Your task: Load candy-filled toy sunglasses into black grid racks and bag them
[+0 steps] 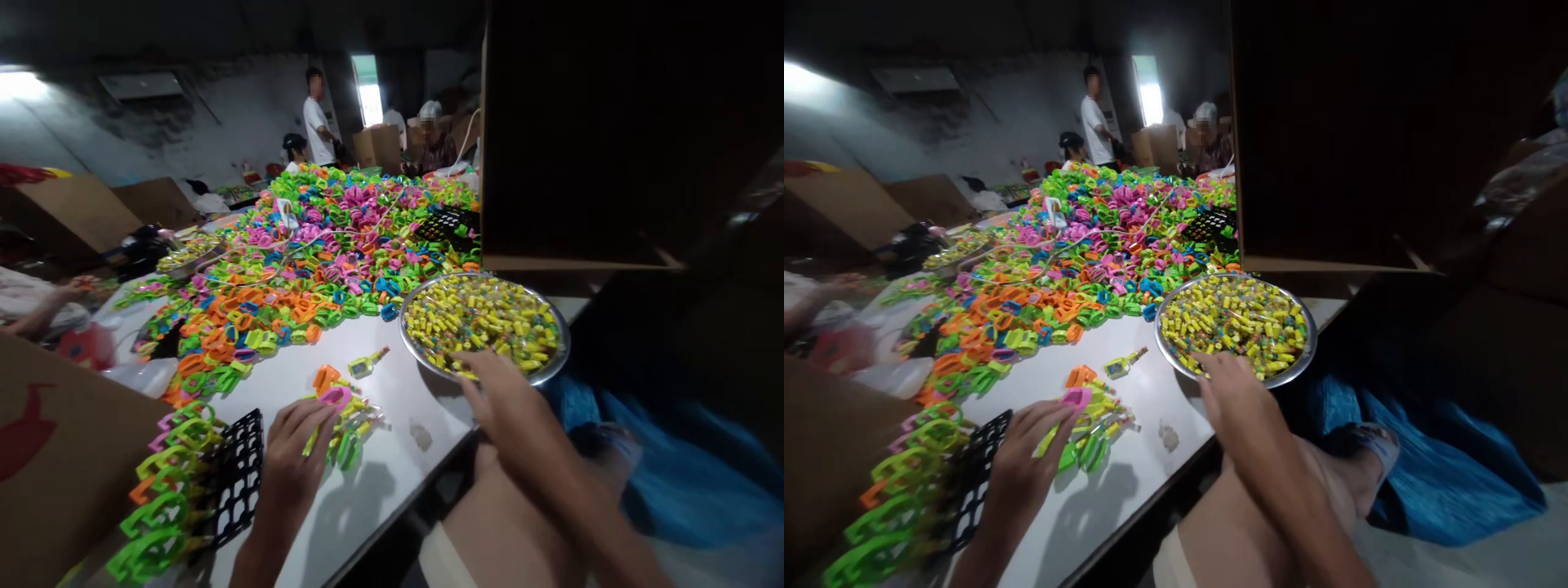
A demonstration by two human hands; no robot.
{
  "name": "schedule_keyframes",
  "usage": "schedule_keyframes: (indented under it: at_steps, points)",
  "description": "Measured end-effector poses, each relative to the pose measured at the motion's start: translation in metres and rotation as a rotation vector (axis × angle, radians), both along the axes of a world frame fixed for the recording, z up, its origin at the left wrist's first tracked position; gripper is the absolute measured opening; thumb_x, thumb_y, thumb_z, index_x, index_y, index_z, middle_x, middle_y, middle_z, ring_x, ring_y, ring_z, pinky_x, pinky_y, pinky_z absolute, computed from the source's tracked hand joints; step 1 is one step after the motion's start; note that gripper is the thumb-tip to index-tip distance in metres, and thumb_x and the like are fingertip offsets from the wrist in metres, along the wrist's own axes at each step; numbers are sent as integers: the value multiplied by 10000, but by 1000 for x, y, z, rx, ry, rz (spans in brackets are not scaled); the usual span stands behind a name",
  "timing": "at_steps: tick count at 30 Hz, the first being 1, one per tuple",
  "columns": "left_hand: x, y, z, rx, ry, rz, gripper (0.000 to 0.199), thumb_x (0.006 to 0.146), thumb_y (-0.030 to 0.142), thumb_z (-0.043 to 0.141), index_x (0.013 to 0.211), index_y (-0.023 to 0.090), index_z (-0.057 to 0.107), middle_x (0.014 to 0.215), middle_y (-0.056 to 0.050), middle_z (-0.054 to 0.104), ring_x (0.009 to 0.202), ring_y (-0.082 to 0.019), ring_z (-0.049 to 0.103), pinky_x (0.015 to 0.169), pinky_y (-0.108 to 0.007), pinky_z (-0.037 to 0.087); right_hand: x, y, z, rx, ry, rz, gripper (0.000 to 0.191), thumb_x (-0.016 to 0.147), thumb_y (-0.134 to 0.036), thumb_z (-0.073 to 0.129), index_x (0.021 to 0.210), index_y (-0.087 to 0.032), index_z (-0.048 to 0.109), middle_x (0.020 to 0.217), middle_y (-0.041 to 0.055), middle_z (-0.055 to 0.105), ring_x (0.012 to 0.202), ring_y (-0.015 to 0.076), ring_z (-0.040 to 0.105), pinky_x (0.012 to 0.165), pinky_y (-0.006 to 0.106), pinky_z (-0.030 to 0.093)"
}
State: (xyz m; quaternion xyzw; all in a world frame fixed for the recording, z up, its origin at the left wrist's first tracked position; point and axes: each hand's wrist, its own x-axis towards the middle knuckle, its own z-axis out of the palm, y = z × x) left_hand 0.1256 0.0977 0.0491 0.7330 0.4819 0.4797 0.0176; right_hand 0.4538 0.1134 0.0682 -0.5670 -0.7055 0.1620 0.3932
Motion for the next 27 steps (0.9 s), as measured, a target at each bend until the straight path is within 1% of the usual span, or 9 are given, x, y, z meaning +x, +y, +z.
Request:
schedule_keyframes:
  at_steps: [3,6,8,10,12,15,18,22,27]
  points:
    - [-44,15,-8,108,331,12,230,1064,258,647,1200,293,830,1110,-32,850,1063,-253,724,1023,-402,563,37,52,-8,-62,-409,103,349,1035,-171,524,1241,-200,804,1126,161,694,1131,375,622,1054,530,501]
    - [-67,28,-8,-40,299,15,229,1073,253,615,1206,250,801,1147,-61,834,1083,-238,737,1016,-378,573,52,85,-19,-135,-572,230,306,1090,-250,538,1147,-230,838,1058,139,665,1069,345,641,959,457,523]
    - [-74,49,-3,-209,223,84,222,1052,252,599,1152,210,792,1144,-93,825,1105,-249,743,1034,-385,569,54,95,-26,-148,-598,287,325,1109,-284,524,1169,-251,842,1037,127,644,1040,326,646,913,425,522]
    - [-78,85,3,-371,198,168,231,1025,223,570,1096,178,785,1160,-121,818,1123,-258,741,1057,-398,556,53,97,-31,-143,-596,301,344,1104,-284,509,1203,-256,837,1021,122,628,1012,318,643,886,418,521]
    - [-80,133,7,-423,196,228,267,1049,201,506,1059,163,770,1170,-133,808,1117,-245,736,1040,-398,556,51,95,-36,-101,-550,286,364,1104,-298,482,1204,-249,830,1019,123,619,1002,319,637,880,426,526]
    - [-79,205,7,-500,212,292,206,1060,322,629,1002,152,728,1049,-80,768,997,-215,716,952,-401,574,48,88,-40,58,-419,249,373,1111,-333,450,1203,-234,797,1083,137,629,1035,324,631,913,446,536]
    - [-78,254,2,-596,223,332,305,1040,445,706,967,148,699,934,-23,705,847,-180,676,837,-364,582,48,81,-39,241,-311,204,343,1112,-339,446,1192,-205,752,1114,152,652,1043,323,634,943,457,540]
    - [-84,273,-9,-714,209,324,328,1040,457,719,964,138,702,884,0,688,746,-147,652,711,-299,574,45,73,-33,387,-286,161,306,1132,-333,428,1171,-209,705,1099,149,682,1041,328,643,934,462,543]
    - [-90,257,-23,-835,210,177,317,1063,420,704,915,140,689,779,25,660,633,-106,612,623,-251,553,32,62,-26,444,-258,114,284,1153,-421,443,1185,-215,636,1083,126,721,1007,331,702,860,433,563]
